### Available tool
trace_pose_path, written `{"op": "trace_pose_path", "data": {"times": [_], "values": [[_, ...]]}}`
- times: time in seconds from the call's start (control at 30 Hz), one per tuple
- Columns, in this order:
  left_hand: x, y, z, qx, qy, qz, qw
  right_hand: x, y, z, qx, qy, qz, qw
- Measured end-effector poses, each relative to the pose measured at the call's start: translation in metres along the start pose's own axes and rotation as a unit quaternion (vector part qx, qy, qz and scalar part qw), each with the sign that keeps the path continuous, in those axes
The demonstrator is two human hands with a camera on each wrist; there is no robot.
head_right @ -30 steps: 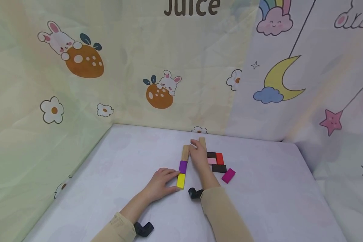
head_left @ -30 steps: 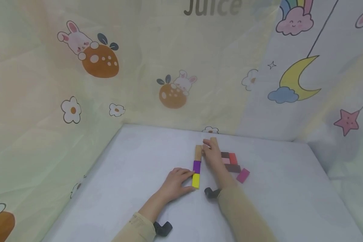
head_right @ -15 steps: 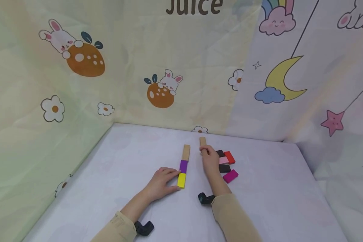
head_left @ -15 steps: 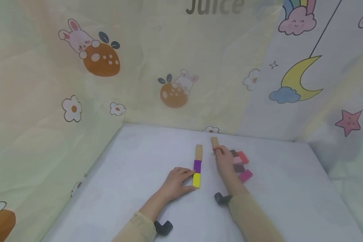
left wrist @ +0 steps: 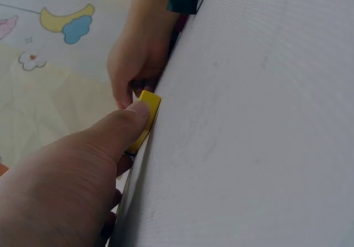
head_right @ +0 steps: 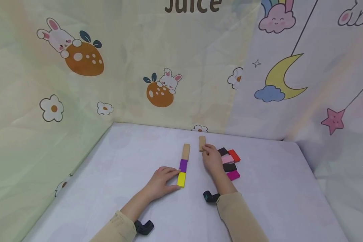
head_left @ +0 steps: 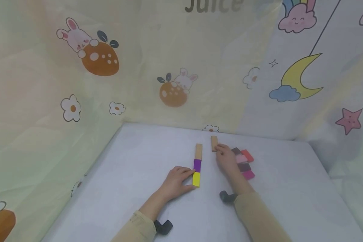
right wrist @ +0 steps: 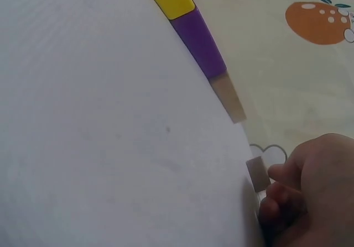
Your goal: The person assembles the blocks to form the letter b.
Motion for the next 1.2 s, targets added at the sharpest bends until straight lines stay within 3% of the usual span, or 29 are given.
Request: {"op": "trace_pose_path", "data": {"times": [0.23, 0.43, 0.77, 1.03, 1.2], "values": [[-0.001, 0.000, 0.000, 0.002, 0.005, -0.005, 1.0000, 0.004, -0.004, -0.003, -0.003, -0.022, 0.024, 0.999], [-0.001, 0.000, -0.001, 0.005, 0.005, 0.001, 1.0000, -0.002, -0.002, -0.019, -0.016, -0.083, 0.084, 0.993], [0.000, 0.000, -0.001, -0.001, 0.002, -0.004, 1.0000, -0.016, 0.007, -0.044, 0.053, -0.183, 0.102, 0.976], [-0.001, 0.000, -0.001, 0.001, 0.001, 0.000, 1.0000, -0.015, -0.004, -0.052, 0.029, -0.213, 0.125, 0.969], [0.001, -0.001, -0.001, 0.000, -0.002, 0.002, 1.0000, -0.015, -0.007, -0.053, 0.022, -0.204, 0.126, 0.971]]}}
Point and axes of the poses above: each hand's wrist, its own z-axis away from the middle knuckle, its own x-axis out of the palm, y = z × x, the point moved 5 cm from there along -z, towards the middle knuckle, and after that the axes turned 5 degrees about -z, right-handed, at the moved point
